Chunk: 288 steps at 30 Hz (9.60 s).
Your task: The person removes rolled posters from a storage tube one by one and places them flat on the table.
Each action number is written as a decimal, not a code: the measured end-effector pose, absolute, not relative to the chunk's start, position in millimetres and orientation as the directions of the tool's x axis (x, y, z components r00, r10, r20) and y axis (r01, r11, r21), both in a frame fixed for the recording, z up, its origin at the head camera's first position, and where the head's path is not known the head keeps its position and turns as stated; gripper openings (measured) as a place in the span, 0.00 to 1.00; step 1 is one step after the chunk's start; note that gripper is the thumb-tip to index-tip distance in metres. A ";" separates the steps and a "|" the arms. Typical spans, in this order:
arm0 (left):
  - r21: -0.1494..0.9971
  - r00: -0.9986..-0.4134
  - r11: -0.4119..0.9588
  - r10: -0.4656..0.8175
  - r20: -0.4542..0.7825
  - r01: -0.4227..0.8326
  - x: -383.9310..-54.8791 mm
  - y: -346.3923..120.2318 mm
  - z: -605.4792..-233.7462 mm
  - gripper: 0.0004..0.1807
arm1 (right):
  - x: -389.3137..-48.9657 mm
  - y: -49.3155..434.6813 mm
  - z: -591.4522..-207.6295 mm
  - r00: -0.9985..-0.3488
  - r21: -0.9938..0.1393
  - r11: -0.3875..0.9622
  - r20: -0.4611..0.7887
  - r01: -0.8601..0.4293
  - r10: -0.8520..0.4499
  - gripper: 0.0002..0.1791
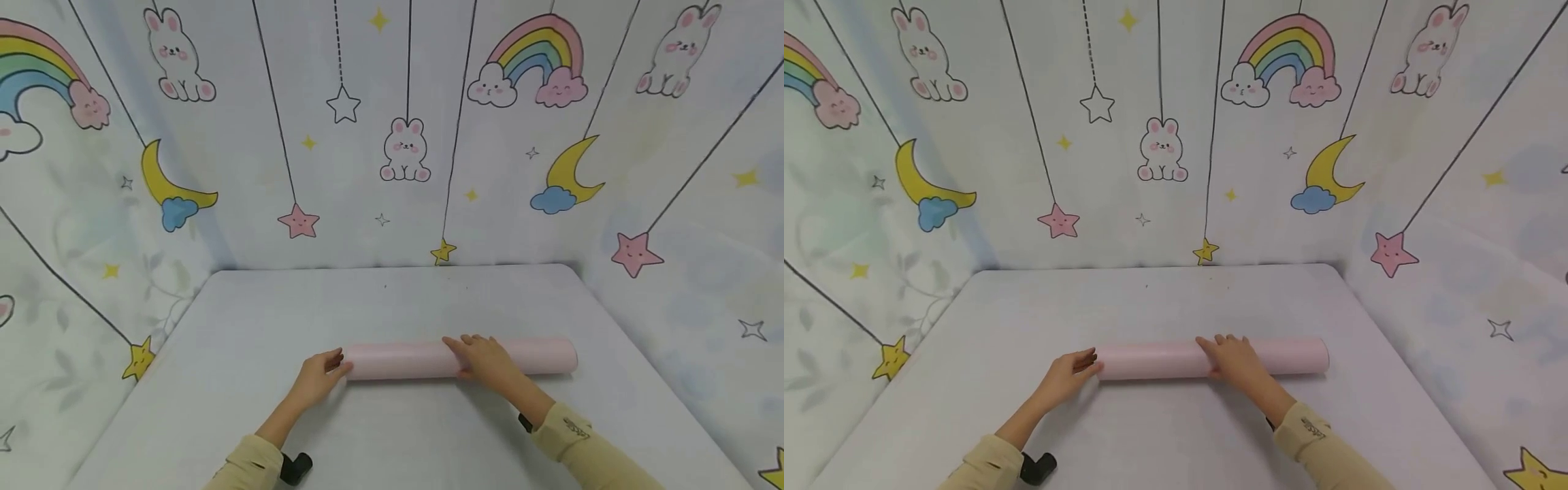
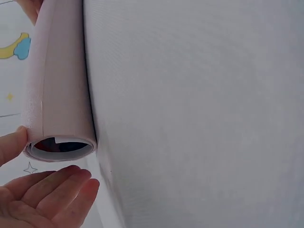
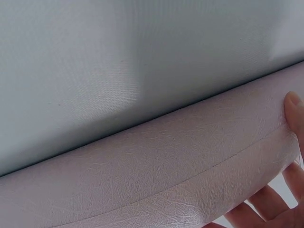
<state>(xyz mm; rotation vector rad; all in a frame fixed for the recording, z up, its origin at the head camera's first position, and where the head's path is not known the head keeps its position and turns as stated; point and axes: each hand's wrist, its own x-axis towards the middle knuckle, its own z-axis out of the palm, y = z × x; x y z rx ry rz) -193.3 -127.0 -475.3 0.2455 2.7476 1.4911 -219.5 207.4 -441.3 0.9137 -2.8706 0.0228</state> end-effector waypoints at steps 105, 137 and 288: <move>0.962 -0.994 0.249 -0.017 -0.111 -0.112 -195.8 -144.5 -476.9 0.14 | -218.7 242.7 -448.4 -0.786 0.008 0.811 0.238 -0.585 -0.570 0.35; 0.964 -0.994 0.242 -0.048 -0.101 -0.109 -196.8 -157.5 -471.0 0.14 | -215.8 272.0 -446.1 -0.770 0.003 0.812 0.314 -0.584 -0.555 0.35; 0.000 -0.884 0.892 0.447 0.134 0.451 -212.7 -79.3 -463.8 0.30 | -207.4 332.7 -446.9 -0.851 -0.192 0.838 0.246 -0.511 -0.463 0.34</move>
